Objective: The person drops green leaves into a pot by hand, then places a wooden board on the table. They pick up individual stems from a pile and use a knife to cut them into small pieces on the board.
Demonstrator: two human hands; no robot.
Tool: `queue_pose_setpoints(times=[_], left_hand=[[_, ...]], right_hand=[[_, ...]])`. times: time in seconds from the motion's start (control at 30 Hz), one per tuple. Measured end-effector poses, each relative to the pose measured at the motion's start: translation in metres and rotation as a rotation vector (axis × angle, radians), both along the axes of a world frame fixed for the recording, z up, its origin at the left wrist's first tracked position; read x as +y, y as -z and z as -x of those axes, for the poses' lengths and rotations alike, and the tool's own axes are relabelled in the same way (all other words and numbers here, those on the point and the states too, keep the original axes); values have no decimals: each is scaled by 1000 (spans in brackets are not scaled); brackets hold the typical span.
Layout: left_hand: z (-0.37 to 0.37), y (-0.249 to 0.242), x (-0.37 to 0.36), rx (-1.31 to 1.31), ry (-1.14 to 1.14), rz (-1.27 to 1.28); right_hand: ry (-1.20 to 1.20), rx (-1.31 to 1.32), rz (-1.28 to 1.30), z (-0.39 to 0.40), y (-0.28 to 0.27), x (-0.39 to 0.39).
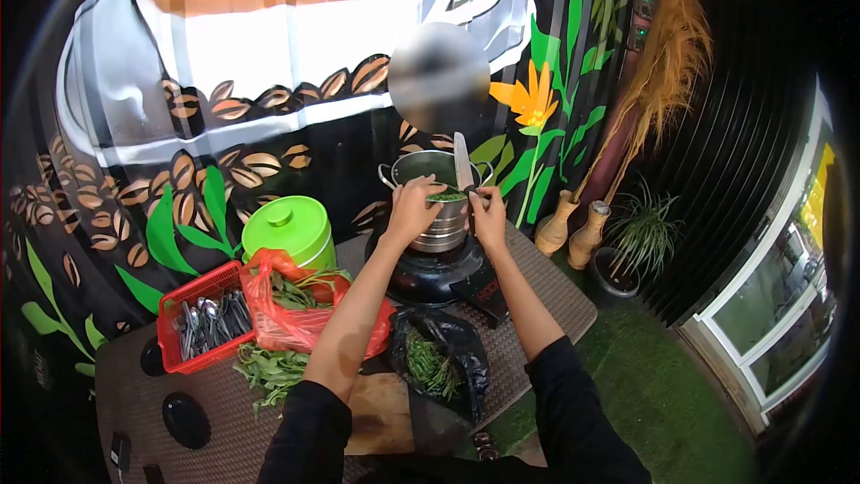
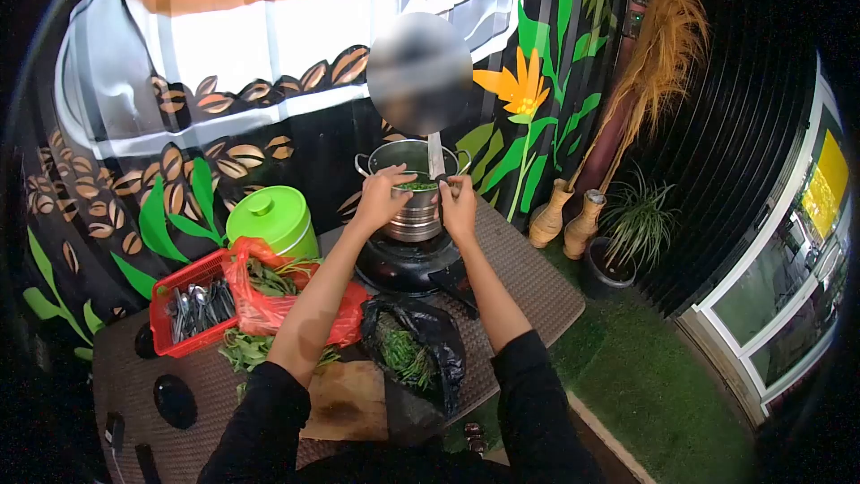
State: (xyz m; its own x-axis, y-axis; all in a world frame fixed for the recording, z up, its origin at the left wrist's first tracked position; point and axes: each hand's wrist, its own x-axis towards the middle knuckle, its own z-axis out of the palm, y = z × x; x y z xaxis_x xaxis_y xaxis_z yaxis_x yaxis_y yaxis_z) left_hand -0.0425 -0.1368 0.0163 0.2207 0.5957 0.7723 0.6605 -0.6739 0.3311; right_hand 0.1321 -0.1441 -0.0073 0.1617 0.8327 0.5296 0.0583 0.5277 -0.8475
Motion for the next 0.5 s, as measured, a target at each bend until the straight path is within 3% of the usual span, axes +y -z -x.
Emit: queue_pose_setpoints(times=[0.07, 0.17, 0.2, 0.23, 0.37, 0.47, 0.5], left_hand=[[15, -3, -21, -109, 64, -5], [41, -5, -61, -526, 194, 133], [54, -4, -78, -524, 203, 56], [69, 4, -88, -597, 275, 151], [129, 35, -160, -727, 370, 482], [178, 79, -209, -635, 366, 524], [191, 94, -226, -666, 429, 659]], right_hand=[[-108, 88, 71, 13, 11, -25], [-358, 224, 204, 39, 33, -83], [-406, 254, 232, 51, 37, -107], [-456, 285, 259, 63, 40, -130], [-472, 358, 339, 108, 72, -207], [-355, 318, 436, 140, 101, -257], [-310, 299, 483, 149, 110, -275]])
